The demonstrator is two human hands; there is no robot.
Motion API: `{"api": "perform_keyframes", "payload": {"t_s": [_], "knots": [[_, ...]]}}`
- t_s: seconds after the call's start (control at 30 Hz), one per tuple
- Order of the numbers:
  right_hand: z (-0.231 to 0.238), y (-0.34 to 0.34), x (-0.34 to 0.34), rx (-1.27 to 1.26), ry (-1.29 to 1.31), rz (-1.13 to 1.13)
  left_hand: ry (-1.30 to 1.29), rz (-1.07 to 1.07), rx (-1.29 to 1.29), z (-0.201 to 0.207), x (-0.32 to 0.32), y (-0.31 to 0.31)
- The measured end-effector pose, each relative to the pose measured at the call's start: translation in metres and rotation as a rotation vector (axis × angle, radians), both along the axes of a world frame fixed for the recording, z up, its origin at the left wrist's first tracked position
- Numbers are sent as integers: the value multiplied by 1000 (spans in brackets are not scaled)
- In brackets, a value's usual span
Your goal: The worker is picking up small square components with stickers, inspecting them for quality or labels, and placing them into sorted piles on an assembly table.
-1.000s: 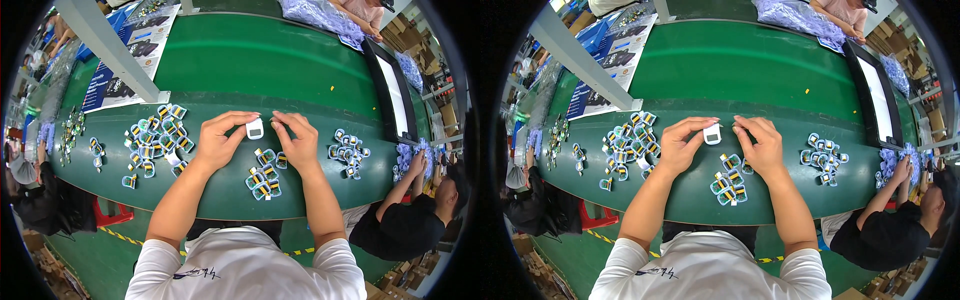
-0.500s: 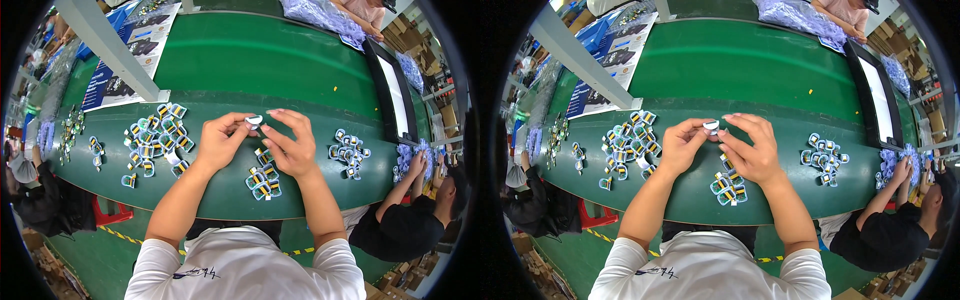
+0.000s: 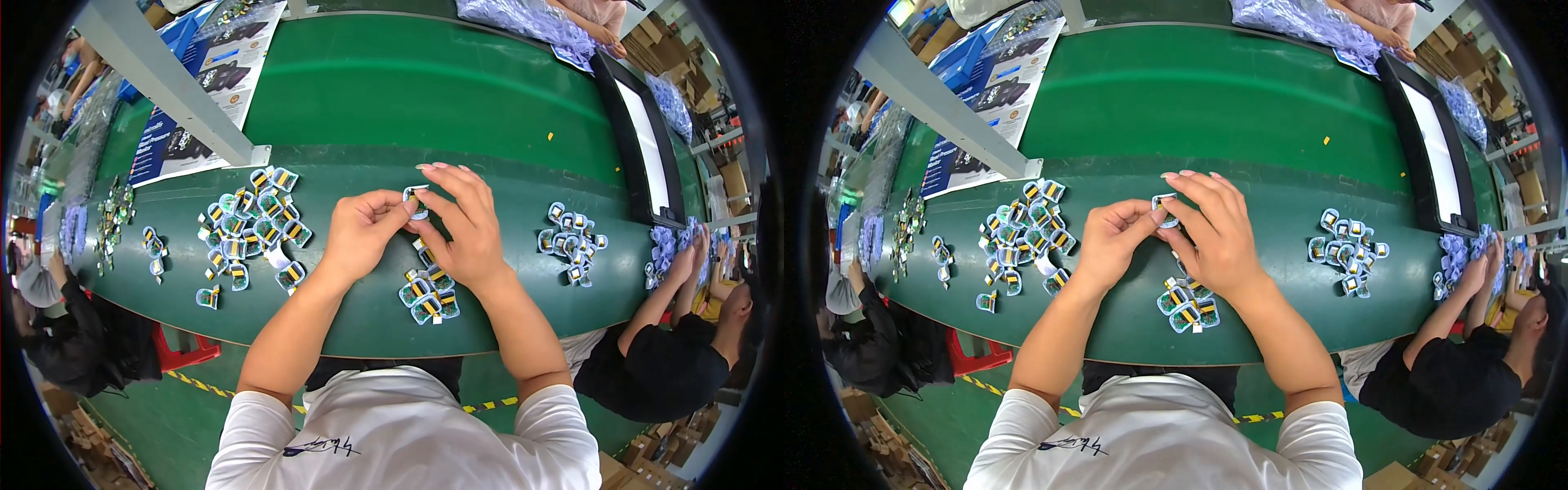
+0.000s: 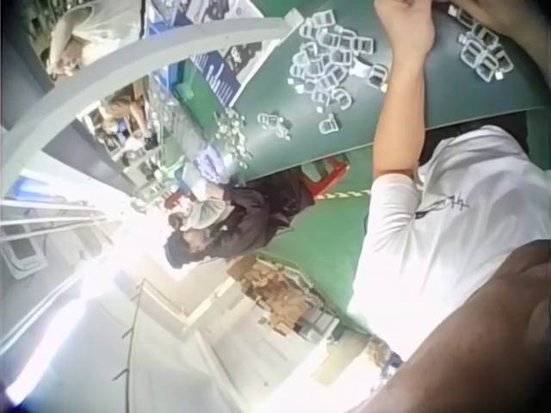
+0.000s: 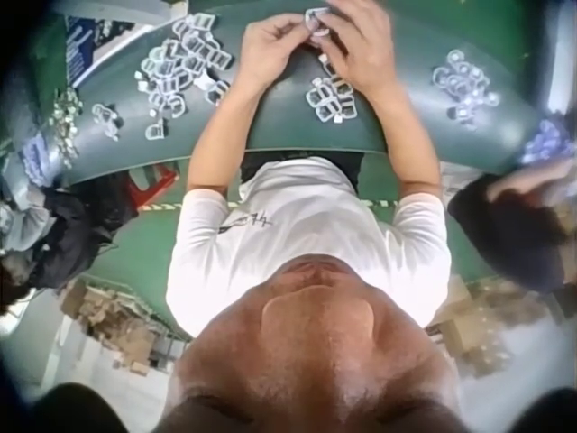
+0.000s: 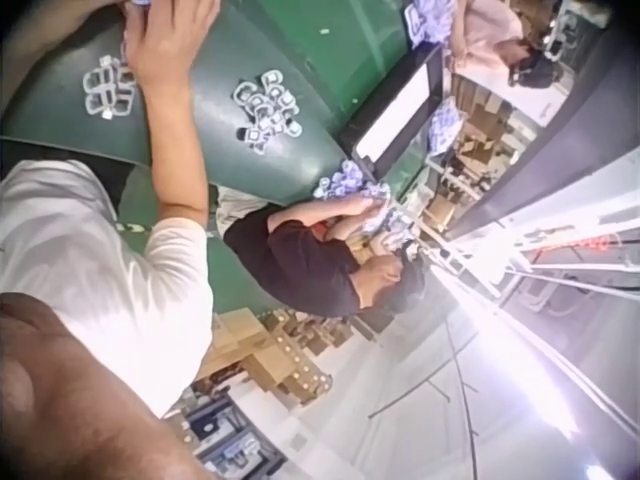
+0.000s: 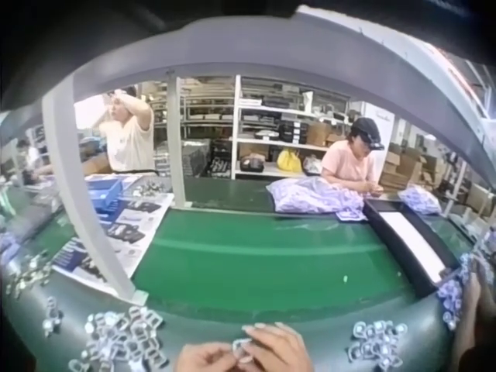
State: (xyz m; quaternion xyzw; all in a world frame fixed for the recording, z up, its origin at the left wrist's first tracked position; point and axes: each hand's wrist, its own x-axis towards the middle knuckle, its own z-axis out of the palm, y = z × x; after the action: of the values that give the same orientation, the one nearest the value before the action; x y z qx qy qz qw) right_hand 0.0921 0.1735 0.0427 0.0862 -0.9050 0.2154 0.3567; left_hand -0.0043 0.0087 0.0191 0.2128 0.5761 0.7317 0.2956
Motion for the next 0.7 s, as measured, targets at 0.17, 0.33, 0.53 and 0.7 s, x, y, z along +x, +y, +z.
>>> {"api": "perform_keyframes", "payload": {"t_s": [0.17,0.33,0.53,0.7], "knots": [[-10,-2,2,-279,-2,50,-128,-97,-49,4,-5,-3],[-7,0,1,-203,8,77,-235,-117,1,2,-6,-5],[-14,5,4,-411,-59,142,-297,-148,28,6,-5,-3],[-12,5,0,-375,-19,191,-343,-119,37,9,-4,-3]]}}
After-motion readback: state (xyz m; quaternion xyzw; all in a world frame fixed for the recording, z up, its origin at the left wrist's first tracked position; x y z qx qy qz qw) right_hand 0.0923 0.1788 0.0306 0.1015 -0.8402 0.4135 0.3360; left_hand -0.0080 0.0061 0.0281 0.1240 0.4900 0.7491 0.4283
